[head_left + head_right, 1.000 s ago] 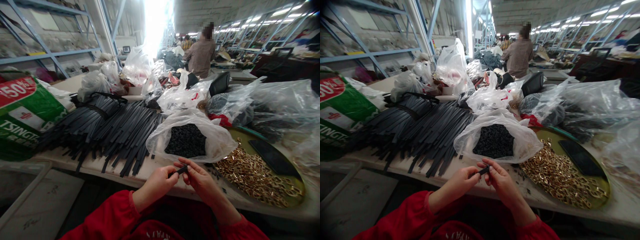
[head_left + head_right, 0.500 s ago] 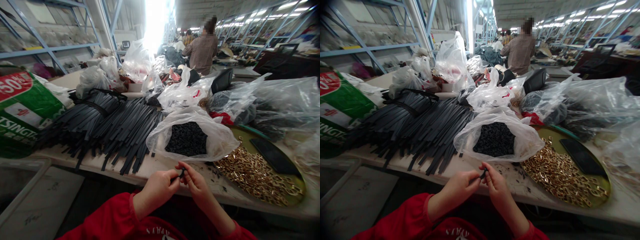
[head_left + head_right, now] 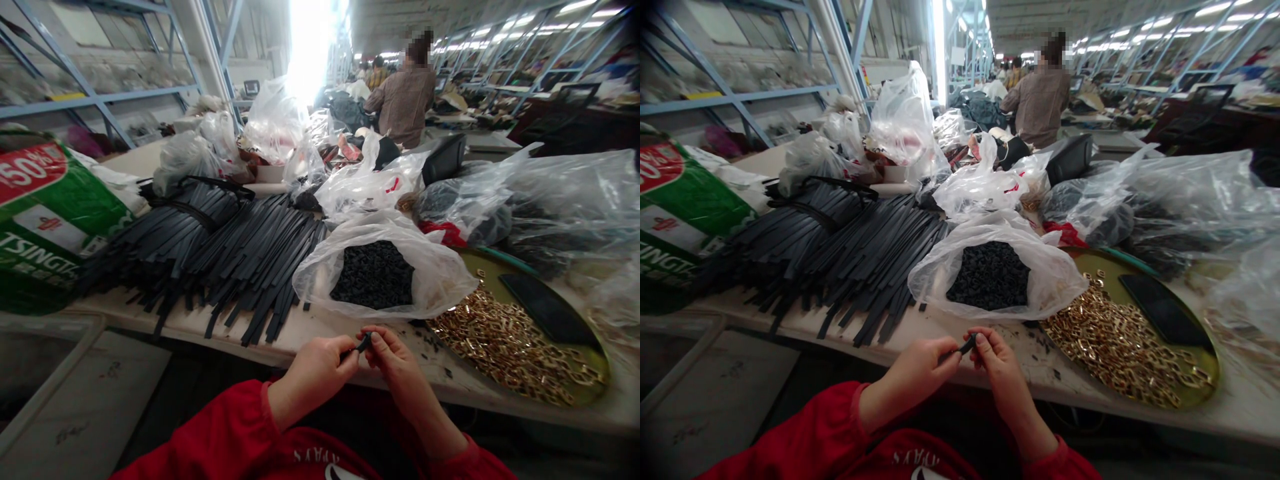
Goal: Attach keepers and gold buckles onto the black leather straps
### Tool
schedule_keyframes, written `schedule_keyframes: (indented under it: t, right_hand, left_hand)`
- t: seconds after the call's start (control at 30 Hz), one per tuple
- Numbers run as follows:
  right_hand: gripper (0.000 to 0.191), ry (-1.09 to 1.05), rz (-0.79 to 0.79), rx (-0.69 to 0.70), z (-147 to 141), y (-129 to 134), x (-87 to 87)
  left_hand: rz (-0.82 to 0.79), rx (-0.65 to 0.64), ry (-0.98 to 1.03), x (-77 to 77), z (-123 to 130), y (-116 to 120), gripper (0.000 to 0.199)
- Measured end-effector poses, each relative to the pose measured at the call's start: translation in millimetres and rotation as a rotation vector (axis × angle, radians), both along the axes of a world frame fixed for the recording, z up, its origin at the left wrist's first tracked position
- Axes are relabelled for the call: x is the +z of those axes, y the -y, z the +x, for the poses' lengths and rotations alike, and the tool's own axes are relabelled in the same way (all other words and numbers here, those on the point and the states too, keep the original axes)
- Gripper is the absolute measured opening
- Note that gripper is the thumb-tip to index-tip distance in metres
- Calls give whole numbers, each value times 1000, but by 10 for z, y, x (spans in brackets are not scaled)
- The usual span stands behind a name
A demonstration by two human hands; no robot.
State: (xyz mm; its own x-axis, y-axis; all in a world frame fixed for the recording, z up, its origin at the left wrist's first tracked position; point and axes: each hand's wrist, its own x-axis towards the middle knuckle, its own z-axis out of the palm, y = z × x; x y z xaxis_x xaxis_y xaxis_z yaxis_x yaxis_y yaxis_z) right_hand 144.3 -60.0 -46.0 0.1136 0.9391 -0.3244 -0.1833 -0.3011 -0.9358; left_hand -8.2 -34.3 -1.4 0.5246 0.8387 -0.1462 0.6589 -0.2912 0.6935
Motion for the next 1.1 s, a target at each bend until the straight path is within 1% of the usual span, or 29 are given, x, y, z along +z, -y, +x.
schedule_keyframes:
  t: [0.1,0.2,0.27,0.43,0.57,0.67,0.8,0.87,0.97,1.03,1.1]
  right_hand:
    - [43,139,25,-3,9,1,-36]
    - [42,275,97,5,-1,10,-64]
    - [39,344,141,-10,-15,21,-90]
    - [31,447,198,-123,-42,50,-142]
    - [29,574,265,-116,-58,80,-149]
    - [28,613,282,-101,-52,104,-156]
    - [31,593,279,-51,-4,124,-150]
    - [34,528,224,-43,9,131,-134]
    - [39,290,90,-51,-24,146,-109]
    - [39,116,38,-65,-65,159,-100]
    - [37,-16,-1,-62,-97,168,-100]
  left_hand:
    - [54,-4,-45,-26,-11,-4,21]
    - [78,8,-79,-68,-22,-10,20]
    - [73,25,-93,-95,-19,-7,20]
    - [23,53,-39,-136,9,21,22]
    - [1,74,-20,-166,14,24,22]
    - [-12,73,-11,-186,11,23,22]
    - [-22,68,-6,-191,7,35,22]
    - [-33,68,2,-194,9,45,22]
    - [-64,60,48,-213,26,61,24]
    - [-93,57,92,-230,47,67,25]
    - [-126,51,135,-237,67,65,25]
